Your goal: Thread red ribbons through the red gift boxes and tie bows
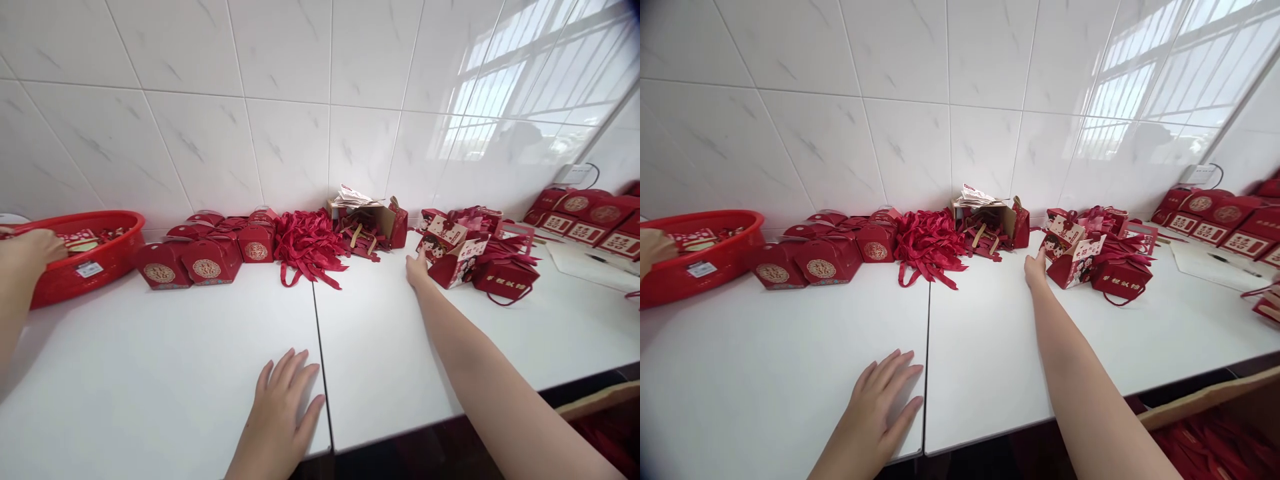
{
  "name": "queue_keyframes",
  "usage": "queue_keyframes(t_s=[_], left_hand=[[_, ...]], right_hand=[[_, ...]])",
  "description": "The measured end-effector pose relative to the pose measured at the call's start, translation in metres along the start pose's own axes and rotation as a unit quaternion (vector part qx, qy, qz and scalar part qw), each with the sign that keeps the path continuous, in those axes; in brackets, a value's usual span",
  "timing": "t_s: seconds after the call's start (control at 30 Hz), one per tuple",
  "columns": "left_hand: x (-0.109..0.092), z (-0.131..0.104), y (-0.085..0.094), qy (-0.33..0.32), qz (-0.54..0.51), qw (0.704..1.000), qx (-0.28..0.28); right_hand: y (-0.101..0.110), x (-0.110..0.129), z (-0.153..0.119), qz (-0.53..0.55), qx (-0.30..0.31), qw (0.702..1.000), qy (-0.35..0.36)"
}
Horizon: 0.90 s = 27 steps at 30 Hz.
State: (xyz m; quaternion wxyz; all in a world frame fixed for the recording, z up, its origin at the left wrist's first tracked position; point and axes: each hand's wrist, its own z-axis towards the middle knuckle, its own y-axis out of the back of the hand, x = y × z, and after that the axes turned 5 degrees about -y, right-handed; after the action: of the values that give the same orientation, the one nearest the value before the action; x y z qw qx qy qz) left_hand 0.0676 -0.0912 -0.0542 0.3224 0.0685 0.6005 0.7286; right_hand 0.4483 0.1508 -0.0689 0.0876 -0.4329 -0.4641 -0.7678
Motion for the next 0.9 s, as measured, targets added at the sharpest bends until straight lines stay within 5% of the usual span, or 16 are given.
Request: queue_keyframes(t_s=[0.3, 0.4, 0.6, 0.73, 0.9], left_hand=[[-0.001, -0.004, 0.012, -0.003, -0.027, 1.0, 0.011], [0.032, 0.006, 0.037, 0.048, -0.035, 0.998, -0.025], [0.143, 0.055, 0.093, 0.248, 0.003, 0.953, -0.173], [0.189, 0.076, 0.092, 0.33, -0.011, 0.917, -0.222], [0.207, 0.102, 0.072, 0.424, -0.041, 0.855, -0.296]], right_hand=[[-0.008, 0.012, -0.04, -0.191, 0.131, 0.97, 0.08], [-0.005, 0.012, -0.048, -0.238, 0.161, 0.954, 0.079], [0.003, 0.016, -0.065, -0.297, 0.187, 0.934, 0.073], [0.01, 0.021, -0.079, -0.321, 0.192, 0.925, 0.072], [0.01, 0.05, -0.09, -0.344, 0.187, 0.918, 0.063]])
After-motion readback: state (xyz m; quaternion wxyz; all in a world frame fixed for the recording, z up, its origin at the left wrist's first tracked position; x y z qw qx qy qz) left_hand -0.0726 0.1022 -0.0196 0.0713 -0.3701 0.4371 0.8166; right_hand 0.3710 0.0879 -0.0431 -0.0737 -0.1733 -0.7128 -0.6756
